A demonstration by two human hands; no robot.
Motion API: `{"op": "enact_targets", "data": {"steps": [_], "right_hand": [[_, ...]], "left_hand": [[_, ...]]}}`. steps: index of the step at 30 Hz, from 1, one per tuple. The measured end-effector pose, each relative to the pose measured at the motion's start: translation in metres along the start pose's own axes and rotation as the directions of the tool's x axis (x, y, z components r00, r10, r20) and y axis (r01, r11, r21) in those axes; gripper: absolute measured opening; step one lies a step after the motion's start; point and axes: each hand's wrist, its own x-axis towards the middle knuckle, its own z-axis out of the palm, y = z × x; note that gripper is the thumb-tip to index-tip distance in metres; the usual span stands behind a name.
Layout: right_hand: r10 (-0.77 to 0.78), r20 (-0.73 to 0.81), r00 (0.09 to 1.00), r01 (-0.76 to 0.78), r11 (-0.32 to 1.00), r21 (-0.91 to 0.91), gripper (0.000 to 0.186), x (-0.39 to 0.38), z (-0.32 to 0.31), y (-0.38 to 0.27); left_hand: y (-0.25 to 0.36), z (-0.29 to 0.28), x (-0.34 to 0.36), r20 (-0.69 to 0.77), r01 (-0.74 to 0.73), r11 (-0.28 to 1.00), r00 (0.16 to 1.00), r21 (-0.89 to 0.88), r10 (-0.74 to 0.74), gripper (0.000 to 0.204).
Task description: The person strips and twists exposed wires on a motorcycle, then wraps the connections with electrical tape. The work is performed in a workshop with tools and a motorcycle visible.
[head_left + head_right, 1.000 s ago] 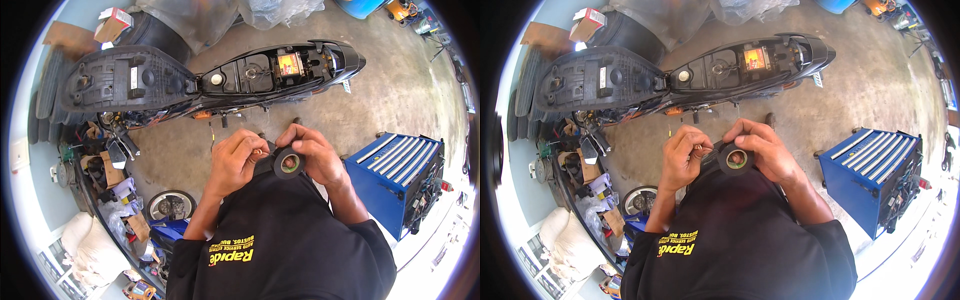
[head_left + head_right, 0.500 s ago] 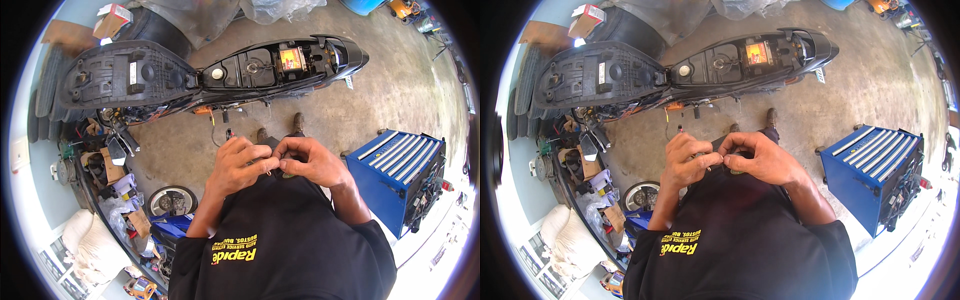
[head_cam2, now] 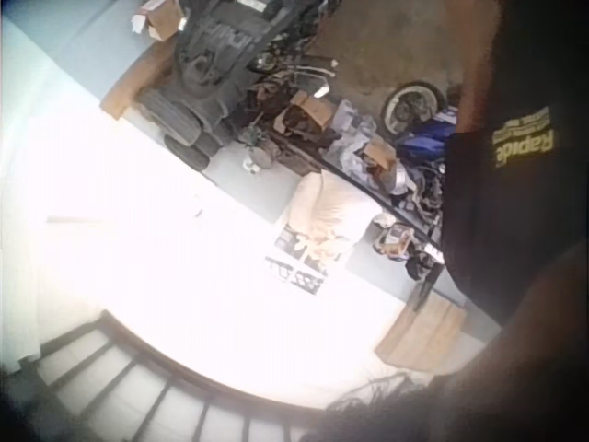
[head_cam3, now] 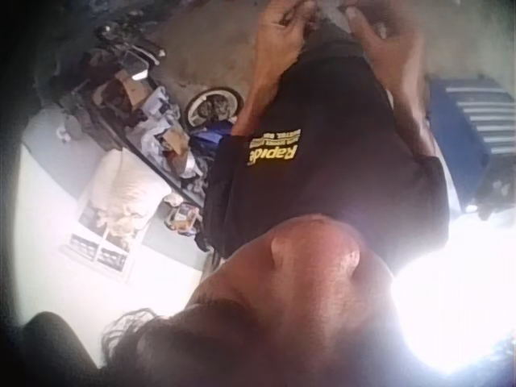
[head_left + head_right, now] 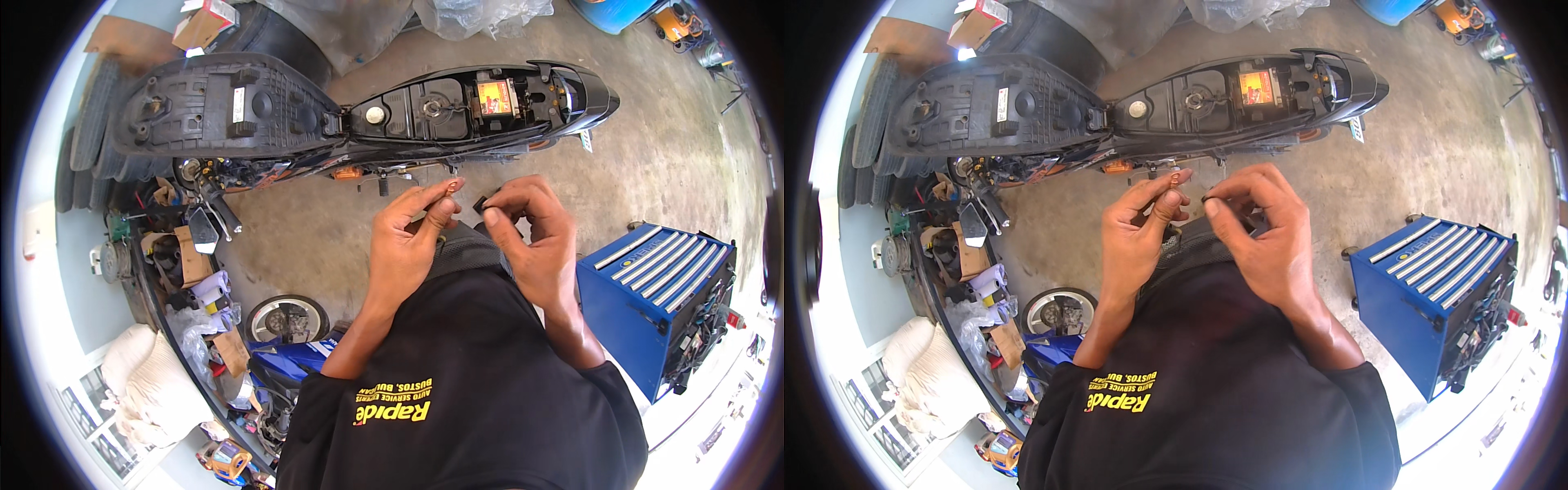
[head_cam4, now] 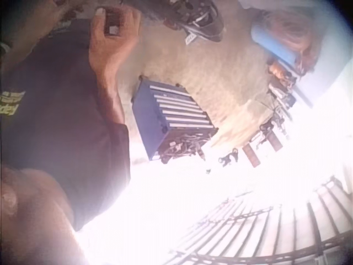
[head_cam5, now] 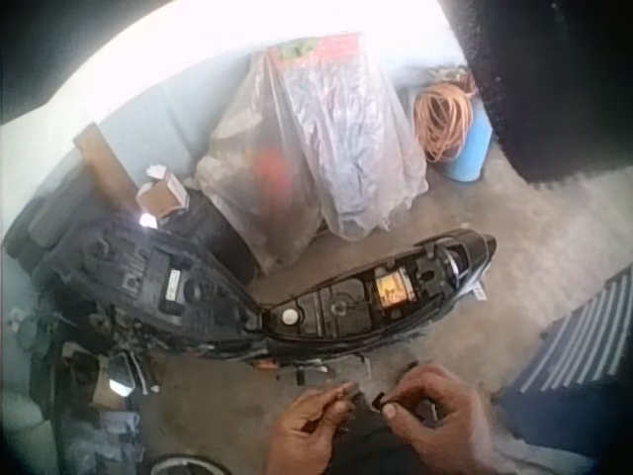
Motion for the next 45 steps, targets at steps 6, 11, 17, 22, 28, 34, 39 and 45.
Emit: {"op": "enact_targets", "data": {"steps": [6,11,17,22,28,34,39,45], "right_hand": [[-0.057,-0.008,0.998,0.056,0.996,-0.068,0.013,0.003,0.006,-0.013],[-0.090,-0.018,0.996,0.089,0.995,-0.054,0.014,0.002,0.004,-0.015],[-0.130,-0.034,0.991,0.127,0.990,-0.066,0.015,0.000,0.002,-0.020],[-0.162,-0.074,0.984,0.158,0.986,-0.059,0.016,-0.002,0.001,-0.017],[-0.234,-0.100,0.967,0.232,0.972,-0.033,0.022,-0.002,0.001,-0.017],[-0.310,-0.116,0.944,0.304,0.950,-0.065,0.026,0.002,0.007,-0.011],[-0.261,-0.145,0.955,0.261,0.965,-0.018,0.027,0.005,0.009,-0.011],[-0.246,0.003,0.969,0.245,0.967,0.071,0.024,0.011,0.002,-0.011]], "left_hand": [[0.026,0.011,-0.008,-0.080,0.051,0.982,0.995,-0.179,-0.066,0.022],[0.039,0.015,-0.012,-0.085,0.043,0.983,0.995,-0.176,-0.059,0.020],[0.044,0.016,-0.017,-0.073,0.037,0.989,0.996,-0.142,-0.048,0.017],[0.047,0.019,-0.018,-0.089,0.064,0.982,0.993,-0.177,-0.081,0.018],[0.041,0.020,-0.012,-0.142,0.019,0.985,0.989,-0.169,-0.044,0.017],[0.041,0.022,-0.014,-0.089,0.064,0.950,0.991,-0.306,-0.096,0.020],[0.040,0.025,-0.017,-0.067,0.072,0.936,0.993,-0.344,-0.101,0.023],[0.035,0.018,-0.016,-0.008,0.089,0.931,0.995,-0.353,-0.099,0.024]]}}
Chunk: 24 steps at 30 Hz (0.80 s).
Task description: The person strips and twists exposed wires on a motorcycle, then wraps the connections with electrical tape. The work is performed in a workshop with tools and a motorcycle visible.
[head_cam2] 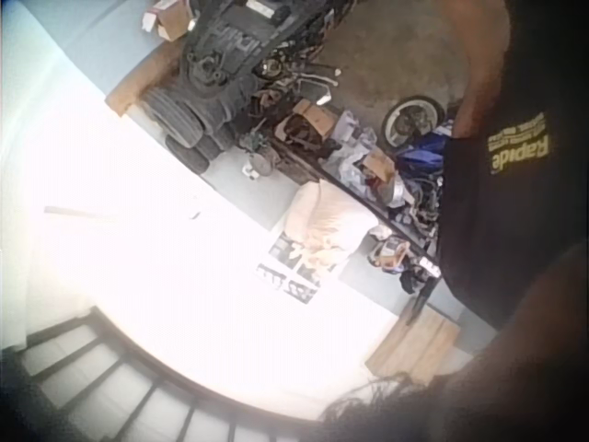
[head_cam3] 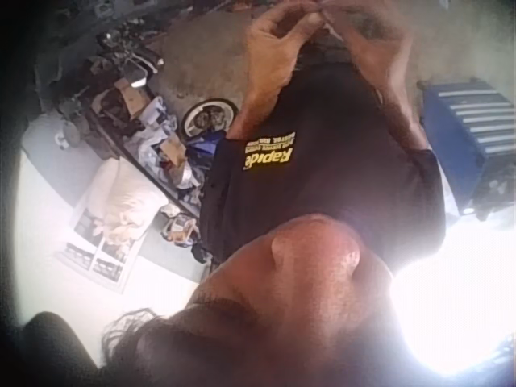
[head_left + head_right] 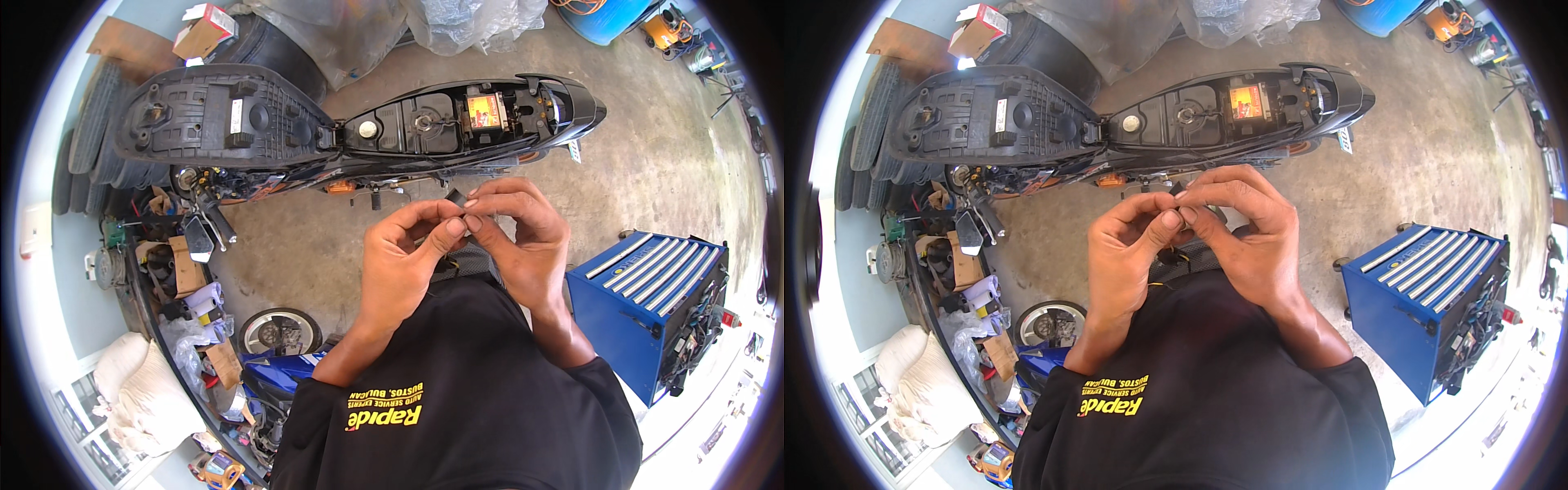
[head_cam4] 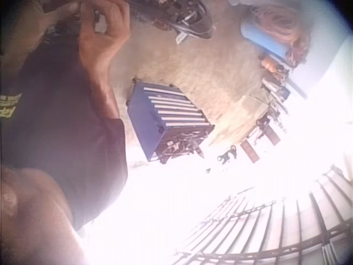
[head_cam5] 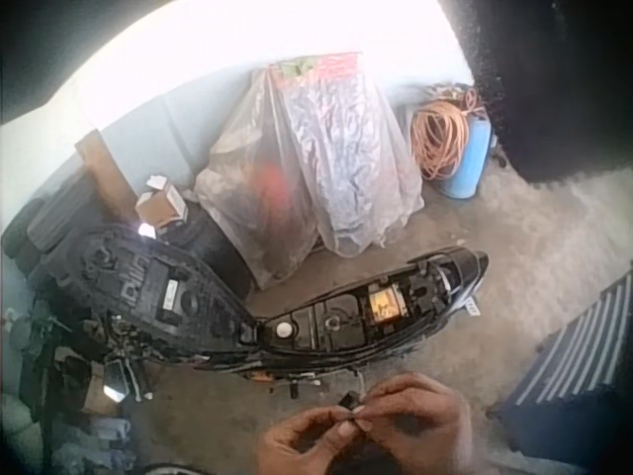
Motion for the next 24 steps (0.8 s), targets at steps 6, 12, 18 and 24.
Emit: {"op": "enact_targets", "data": {"steps": [6,12,18,24], "right_hand": [[-0.031,0.185,0.982,0.057,0.988,-0.141,0.024,0.013,-0.023,-0.011],[-0.420,0.452,0.787,0.590,0.726,-0.354,0.032,0.029,-0.038,-0.011],[-0.482,0.618,0.621,0.780,0.463,-0.422,0.041,0.019,-0.033,-0.002],[-0.410,0.636,0.653,0.744,0.505,-0.437,0.034,0.017,-0.029,0.008]], "left_hand": [[0.012,-0.007,0.003,0.018,0.035,0.990,0.999,0.135,-0.038,0.022],[0.025,-0.010,0.003,0.088,0.074,0.970,0.991,0.232,-0.097,0.020],[0.024,-0.030,0.000,0.101,0.096,0.913,0.984,0.397,-0.147,0.023],[0.020,-0.020,-0.009,0.160,-0.218,0.737,0.976,0.640,0.150,0.027]]}}
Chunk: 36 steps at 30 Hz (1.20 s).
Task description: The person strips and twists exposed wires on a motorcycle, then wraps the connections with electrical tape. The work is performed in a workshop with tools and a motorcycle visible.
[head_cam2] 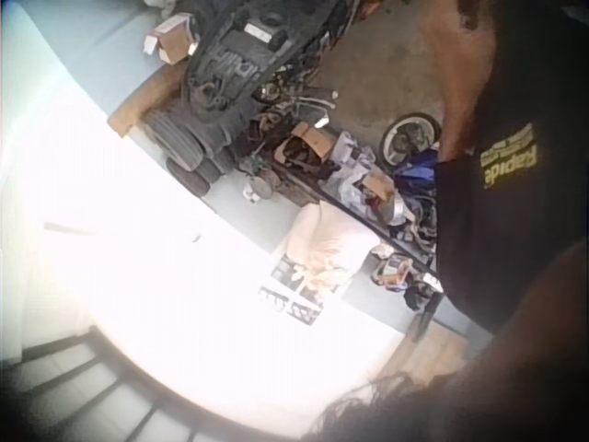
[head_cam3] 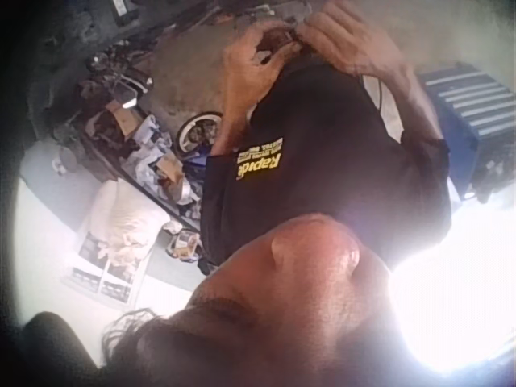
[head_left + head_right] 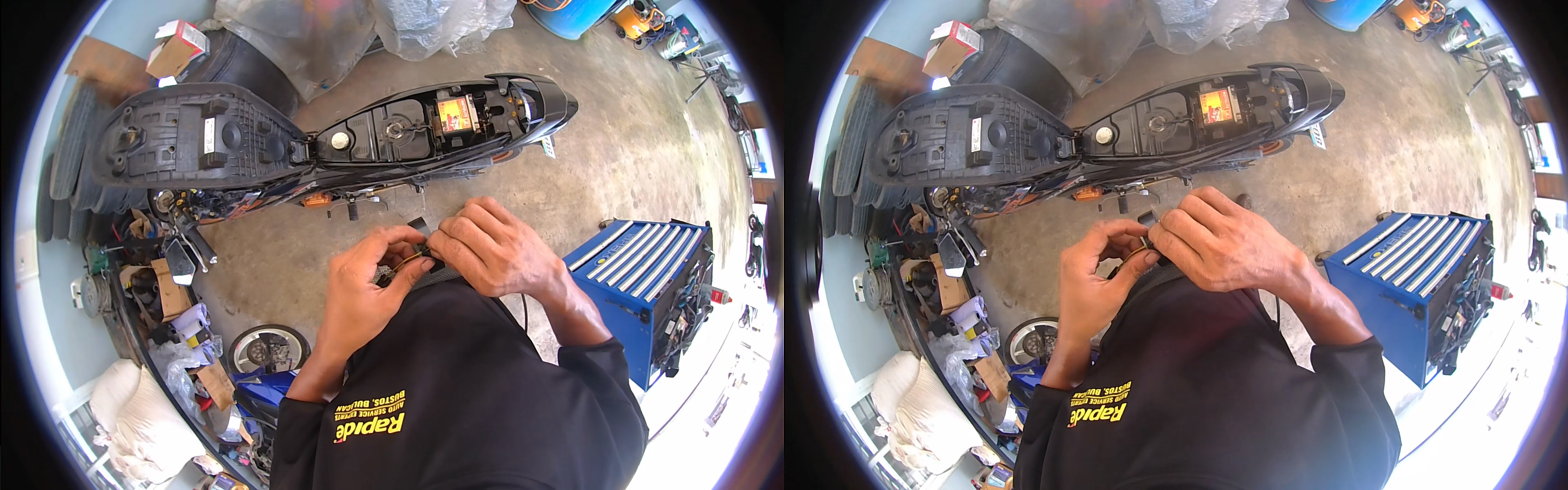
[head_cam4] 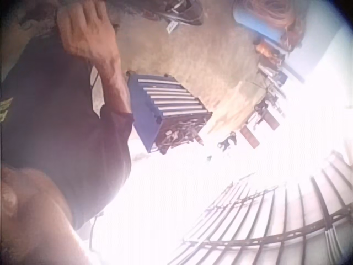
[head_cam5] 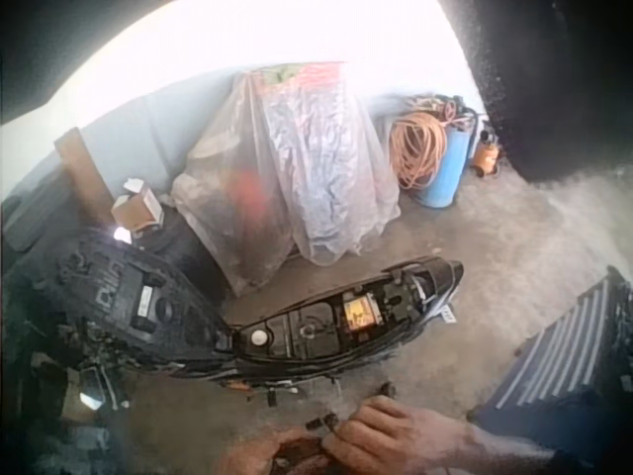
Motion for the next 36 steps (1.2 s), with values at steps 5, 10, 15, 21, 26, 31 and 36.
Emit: {"op": "enact_targets", "data": {"steps": [5,10,15,21,26,31,36], "right_hand": [[0.148,-0.035,0.988,-0.143,0.983,0.116,0.024,-0.004,0.007,-0.004],[0.450,-0.027,0.892,-0.396,0.811,0.432,0.034,-0.013,0.021,-0.008],[0.726,0.093,0.681,-0.507,0.376,0.775,0.058,-0.012,0.029,-0.028],[0.765,0.123,0.632,-0.597,0.379,0.707,0.052,-0.014,0.023,-0.030],[0.750,0.119,0.651,-0.611,0.425,0.668,0.052,-0.005,0.011,-0.028],[0.754,0.168,0.635,-0.625,0.373,0.685,0.049,-0.004,0.006,-0.027],[0.705,0.019,0.709,-0.524,0.509,0.683,0.041,-0.003,0.004,-0.010]], "left_hand": [[0.004,0.001,0.004,0.004,-0.152,0.973,0.988,0.173,0.153,0.021],[-0.007,0.008,0.010,-0.016,-0.205,0.965,0.977,0.166,0.210,0.016],[-0.031,0.025,0.010,0.005,0.191,0.915,0.979,-0.355,-0.202,0.021],[-0.035,0.025,0.020,-0.014,0.126,0.856,0.988,-0.501,-0.153,0.024],[-0.028,0.011,0.023,0.056,0.149,0.893,0.989,-0.425,-0.138,0.020],[-0.032,0.005,0.030,-0.044,-0.142,0.963,0.990,-0.229,0.136,0.016],[-0.021,0.007,0.031,0.024,0.003,0.946,1.000,-0.324,0.005,0.018]]}}
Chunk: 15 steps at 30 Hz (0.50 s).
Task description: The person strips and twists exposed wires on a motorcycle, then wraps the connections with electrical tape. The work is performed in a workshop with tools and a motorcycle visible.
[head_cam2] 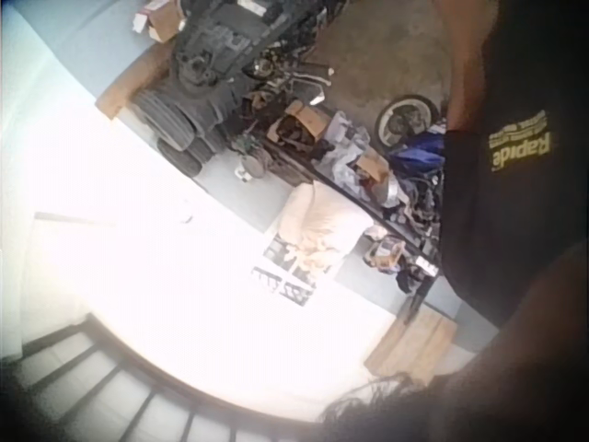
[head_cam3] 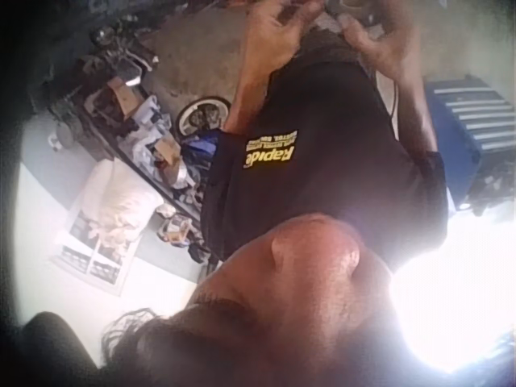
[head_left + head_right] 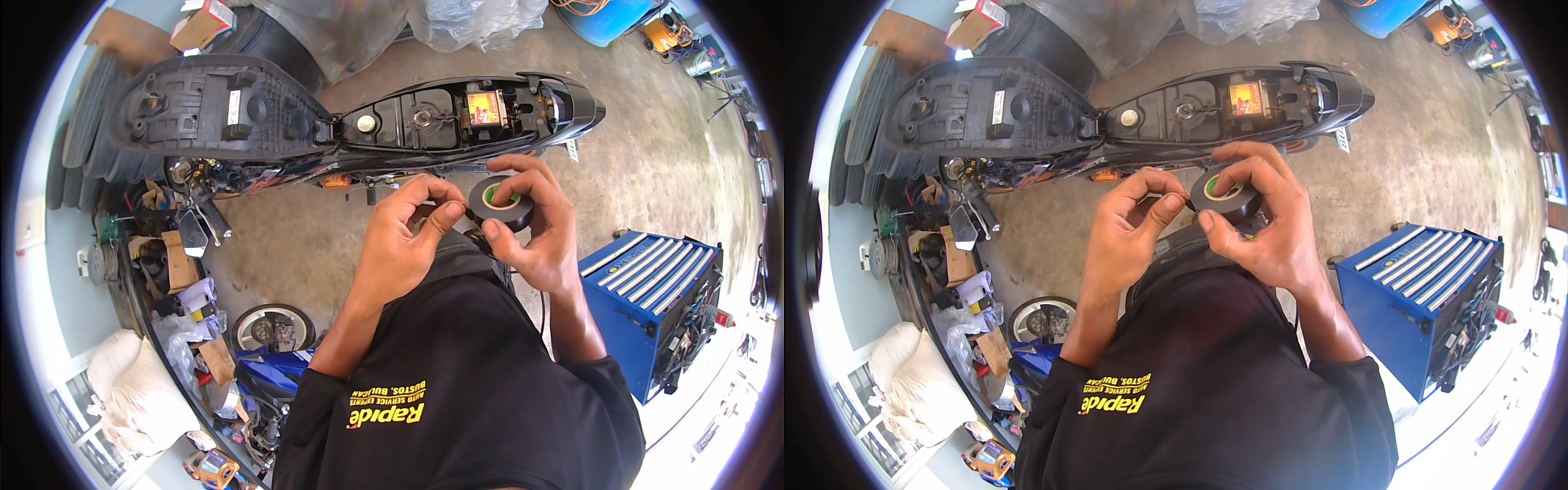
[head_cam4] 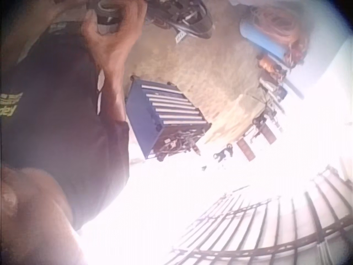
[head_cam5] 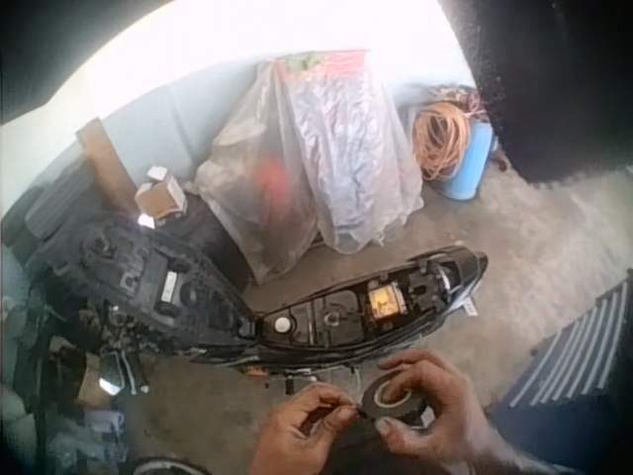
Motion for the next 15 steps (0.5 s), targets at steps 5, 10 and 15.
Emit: {"op": "enact_targets", "data": {"steps": [5,10,15], "right_hand": [[0.092,-0.083,0.992,-0.069,0.966,0.250,0.051,0.007,0.006,0.014],[-0.038,-0.220,0.975,-0.078,0.865,-0.495,0.068,0.000,0.014,-0.006],[-0.126,-0.138,0.982,0.012,0.778,-0.629,0.060,-0.019,0.037,0.005]], "left_hand": [[-0.003,0.009,-0.003,0.004,0.081,0.993,0.997,-0.081,-0.081,0.018],[-0.012,0.016,-0.007,-0.197,0.179,0.961,0.955,-0.213,-0.221,0.022],[-0.021,0.019,-0.005,-0.187,0.231,0.895,0.929,-0.383,-0.319,0.021]]}}
